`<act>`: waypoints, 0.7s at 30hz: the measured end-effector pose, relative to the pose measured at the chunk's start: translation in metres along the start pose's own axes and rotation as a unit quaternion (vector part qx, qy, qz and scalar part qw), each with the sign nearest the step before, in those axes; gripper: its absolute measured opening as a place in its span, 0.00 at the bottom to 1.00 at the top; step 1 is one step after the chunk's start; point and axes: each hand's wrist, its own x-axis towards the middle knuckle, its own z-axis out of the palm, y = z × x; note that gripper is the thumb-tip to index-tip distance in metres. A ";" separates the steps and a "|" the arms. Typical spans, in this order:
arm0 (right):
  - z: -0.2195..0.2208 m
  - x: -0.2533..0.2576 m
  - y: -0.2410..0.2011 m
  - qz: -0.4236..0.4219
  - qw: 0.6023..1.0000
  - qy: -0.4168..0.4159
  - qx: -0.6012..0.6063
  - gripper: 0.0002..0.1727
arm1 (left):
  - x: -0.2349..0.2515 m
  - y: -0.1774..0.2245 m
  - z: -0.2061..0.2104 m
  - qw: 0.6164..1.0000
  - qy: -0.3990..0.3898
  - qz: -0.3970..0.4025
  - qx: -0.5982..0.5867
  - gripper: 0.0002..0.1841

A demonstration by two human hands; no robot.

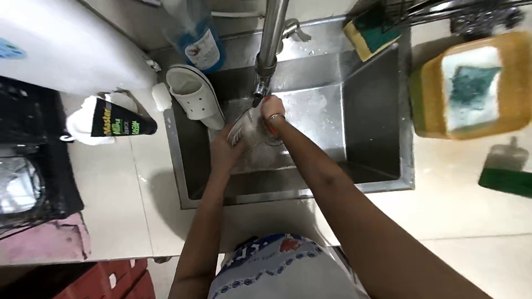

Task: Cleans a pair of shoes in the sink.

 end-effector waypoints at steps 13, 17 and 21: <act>-0.022 -0.042 0.040 0.019 0.993 0.001 0.116 0.38 | 0.042 0.071 0.032 0.992 0.072 -0.034 -0.102 0.31; -0.052 -0.110 0.003 -0.062 0.982 0.054 0.171 0.32 | 0.045 0.080 0.039 0.991 0.099 0.022 -0.088 0.33; -0.057 -0.148 -0.004 -0.121 0.971 0.086 0.189 0.30 | 0.058 0.072 0.045 0.984 0.081 0.053 -0.149 0.34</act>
